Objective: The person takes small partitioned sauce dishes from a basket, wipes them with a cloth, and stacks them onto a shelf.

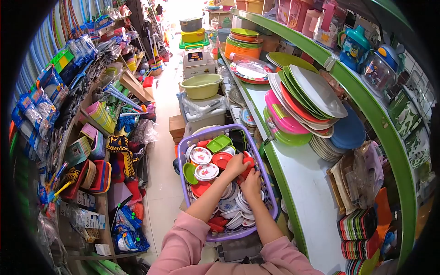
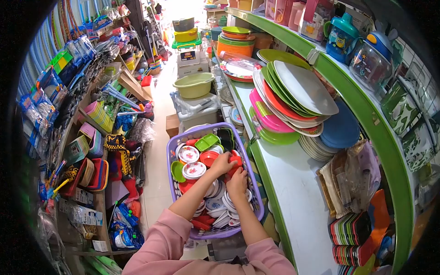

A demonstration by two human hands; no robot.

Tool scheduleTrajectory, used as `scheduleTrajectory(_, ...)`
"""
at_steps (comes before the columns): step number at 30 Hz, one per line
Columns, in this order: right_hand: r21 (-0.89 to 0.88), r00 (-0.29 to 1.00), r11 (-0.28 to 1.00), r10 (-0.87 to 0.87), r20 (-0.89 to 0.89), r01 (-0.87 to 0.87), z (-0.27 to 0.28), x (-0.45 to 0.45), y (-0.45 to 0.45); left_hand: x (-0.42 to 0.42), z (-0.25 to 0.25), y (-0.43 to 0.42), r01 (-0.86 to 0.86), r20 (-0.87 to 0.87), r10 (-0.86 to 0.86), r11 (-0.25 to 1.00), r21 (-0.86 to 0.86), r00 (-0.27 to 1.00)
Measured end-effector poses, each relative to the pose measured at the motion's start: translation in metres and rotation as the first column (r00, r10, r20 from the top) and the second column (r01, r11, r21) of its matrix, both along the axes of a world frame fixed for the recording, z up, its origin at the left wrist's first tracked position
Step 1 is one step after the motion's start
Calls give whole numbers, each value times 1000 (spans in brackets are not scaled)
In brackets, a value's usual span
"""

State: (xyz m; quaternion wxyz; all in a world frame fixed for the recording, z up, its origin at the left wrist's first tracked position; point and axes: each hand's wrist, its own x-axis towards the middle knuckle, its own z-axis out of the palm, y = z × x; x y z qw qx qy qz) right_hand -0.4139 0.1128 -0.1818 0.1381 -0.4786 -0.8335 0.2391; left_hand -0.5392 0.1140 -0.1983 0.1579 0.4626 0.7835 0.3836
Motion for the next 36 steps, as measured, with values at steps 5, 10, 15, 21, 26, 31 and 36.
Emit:
scheduleTrajectory(5,19,1000,1000,10,-17,-9,-2,-1,-6,1,4,4,-23,165,15,999,46,986)
scheduleTrajectory(10,95,997,995,27,-74,-20,-1,4,-6,5,8,3,7,260,-58,981,191,964)
scheduleTrajectory(15,175,960,984,21,-280,30,22,20,-5,13,42,-8,17,441,-110,977,211,891)
scheduleTrajectory(21,171,876,979,-13,-482,109,106,95,-35,62,164,-70,401,-10,-412,882,249,911)
scheduleTrajectory(26,113,795,976,-80,-601,184,148,188,-74,137,203,-81,597,-213,-559,716,361,801)
scheduleTrajectory(31,-48,661,924,-306,-685,379,179,290,-110,244,230,-78,757,-49,-812,518,398,582)
scheduleTrajectory(36,171,644,776,-354,-679,607,201,397,-143,352,224,-79,876,181,-922,383,294,343)
